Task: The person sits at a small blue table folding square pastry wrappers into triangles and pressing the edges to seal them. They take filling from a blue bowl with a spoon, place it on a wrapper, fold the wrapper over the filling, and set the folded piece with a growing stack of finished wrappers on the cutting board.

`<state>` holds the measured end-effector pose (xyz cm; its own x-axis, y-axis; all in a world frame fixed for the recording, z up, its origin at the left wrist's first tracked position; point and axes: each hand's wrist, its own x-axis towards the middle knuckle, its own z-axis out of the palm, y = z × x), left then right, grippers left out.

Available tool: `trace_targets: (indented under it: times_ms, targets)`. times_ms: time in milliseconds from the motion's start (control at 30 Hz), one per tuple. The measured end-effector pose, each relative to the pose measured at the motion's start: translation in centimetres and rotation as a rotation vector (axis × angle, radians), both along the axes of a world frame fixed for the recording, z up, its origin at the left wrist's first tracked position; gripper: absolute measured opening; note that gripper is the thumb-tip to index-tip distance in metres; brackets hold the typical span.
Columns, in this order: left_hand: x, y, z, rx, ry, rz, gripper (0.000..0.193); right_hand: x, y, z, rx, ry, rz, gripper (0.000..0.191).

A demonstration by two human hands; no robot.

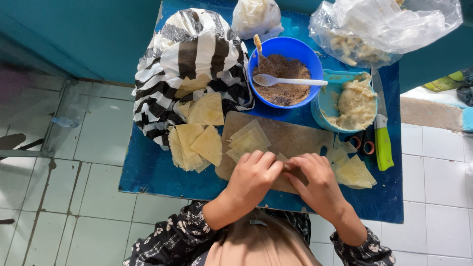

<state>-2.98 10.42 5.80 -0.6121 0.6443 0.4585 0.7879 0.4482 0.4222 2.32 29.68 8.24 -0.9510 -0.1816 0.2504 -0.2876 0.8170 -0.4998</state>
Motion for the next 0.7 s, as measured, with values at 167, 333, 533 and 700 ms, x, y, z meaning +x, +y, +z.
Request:
trace_targets:
  times_ms: [167, 333, 533, 700]
  targets:
    - [-0.7, 0.2, 0.3, -0.056, 0.014, -0.036, 0.008, -0.4, 0.3, -0.2, 0.026, -0.013, 0.005, 0.017]
    - [0.3, 0.2, 0.4, -0.076, -0.032, -0.1, 0.008, 1.7, 0.3, 0.1, 0.076, -0.064, -0.033, 0.016]
    - [1.3, -0.1, 0.2, 0.019, 0.07, -0.065, 0.014, 3.6, -0.4, -1.0, 0.056, 0.161, -0.124, 0.032]
    - [1.3, -0.9, -0.1, 0.062, 0.001, -0.085, 0.02, 3.6, -0.1, -1.4, -0.034, 0.15, -0.106, 0.028]
